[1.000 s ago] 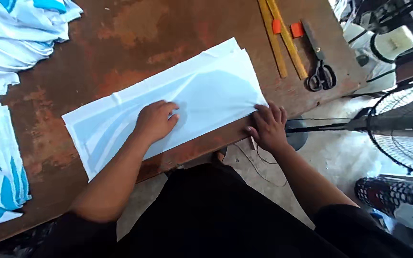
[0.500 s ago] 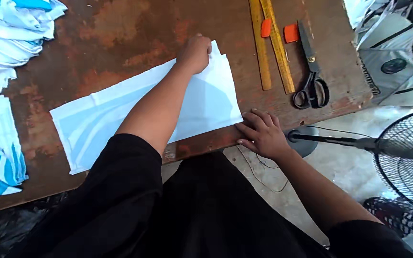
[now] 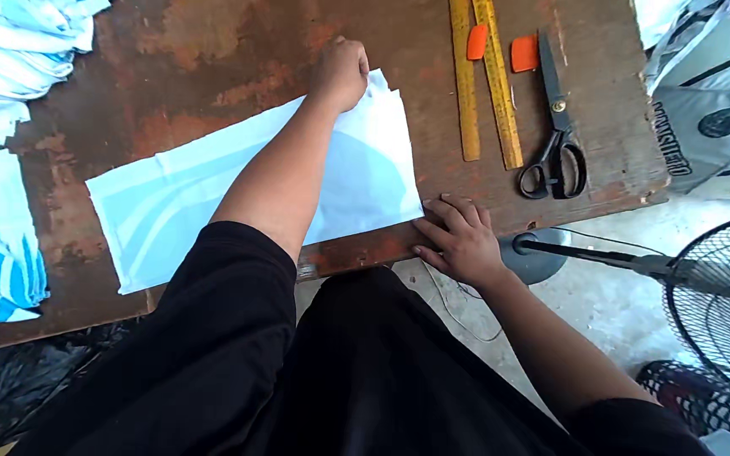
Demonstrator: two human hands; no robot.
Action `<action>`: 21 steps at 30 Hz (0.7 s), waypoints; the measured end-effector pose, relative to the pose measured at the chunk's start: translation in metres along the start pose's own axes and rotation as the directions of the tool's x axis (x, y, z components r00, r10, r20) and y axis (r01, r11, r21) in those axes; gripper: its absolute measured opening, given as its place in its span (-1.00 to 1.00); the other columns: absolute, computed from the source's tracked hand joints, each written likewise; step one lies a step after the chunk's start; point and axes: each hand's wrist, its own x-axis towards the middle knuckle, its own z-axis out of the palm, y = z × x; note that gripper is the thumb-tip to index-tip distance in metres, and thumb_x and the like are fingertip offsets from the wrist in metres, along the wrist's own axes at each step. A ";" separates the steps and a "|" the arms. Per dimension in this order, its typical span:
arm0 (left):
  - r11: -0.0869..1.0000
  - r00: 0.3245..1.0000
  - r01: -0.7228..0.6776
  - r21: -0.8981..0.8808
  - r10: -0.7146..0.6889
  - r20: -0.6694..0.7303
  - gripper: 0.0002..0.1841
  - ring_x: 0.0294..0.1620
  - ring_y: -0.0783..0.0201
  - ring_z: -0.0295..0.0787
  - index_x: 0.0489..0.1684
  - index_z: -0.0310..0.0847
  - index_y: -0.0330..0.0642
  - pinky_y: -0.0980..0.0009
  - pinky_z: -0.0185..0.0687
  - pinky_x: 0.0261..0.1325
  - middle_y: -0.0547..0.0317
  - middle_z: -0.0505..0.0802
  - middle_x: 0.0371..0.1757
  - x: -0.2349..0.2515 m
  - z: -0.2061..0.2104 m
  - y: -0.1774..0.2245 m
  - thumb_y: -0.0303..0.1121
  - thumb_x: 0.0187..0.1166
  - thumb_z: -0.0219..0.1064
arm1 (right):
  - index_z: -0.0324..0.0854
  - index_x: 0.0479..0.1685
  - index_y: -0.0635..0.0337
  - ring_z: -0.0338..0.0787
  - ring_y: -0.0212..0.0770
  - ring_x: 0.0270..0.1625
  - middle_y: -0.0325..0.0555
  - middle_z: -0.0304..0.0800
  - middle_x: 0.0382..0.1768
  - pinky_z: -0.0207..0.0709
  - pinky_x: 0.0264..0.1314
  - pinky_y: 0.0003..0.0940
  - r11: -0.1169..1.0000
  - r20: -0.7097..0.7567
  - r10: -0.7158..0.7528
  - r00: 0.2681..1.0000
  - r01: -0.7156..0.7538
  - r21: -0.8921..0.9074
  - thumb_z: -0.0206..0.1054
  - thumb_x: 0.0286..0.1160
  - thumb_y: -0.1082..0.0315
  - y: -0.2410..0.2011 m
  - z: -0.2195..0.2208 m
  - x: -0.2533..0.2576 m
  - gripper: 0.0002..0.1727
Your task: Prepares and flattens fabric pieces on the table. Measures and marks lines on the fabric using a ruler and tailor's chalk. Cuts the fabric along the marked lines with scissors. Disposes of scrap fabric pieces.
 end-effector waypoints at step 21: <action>0.998 0.995 0.062 -0.029 -0.064 -0.073 -0.70 0.46 0.07 0.63 0.22 0.72 0.00 -0.06 0.44 0.51 0.06 0.76 0.33 0.013 0.007 -0.009 -0.20 0.66 0.20 | 0.79 0.30 -0.16 0.44 0.20 0.66 0.01 0.61 0.54 0.26 0.60 0.24 0.995 0.008 0.096 0.995 -0.096 0.005 0.15 0.65 -0.16 -0.004 0.000 0.005 -0.51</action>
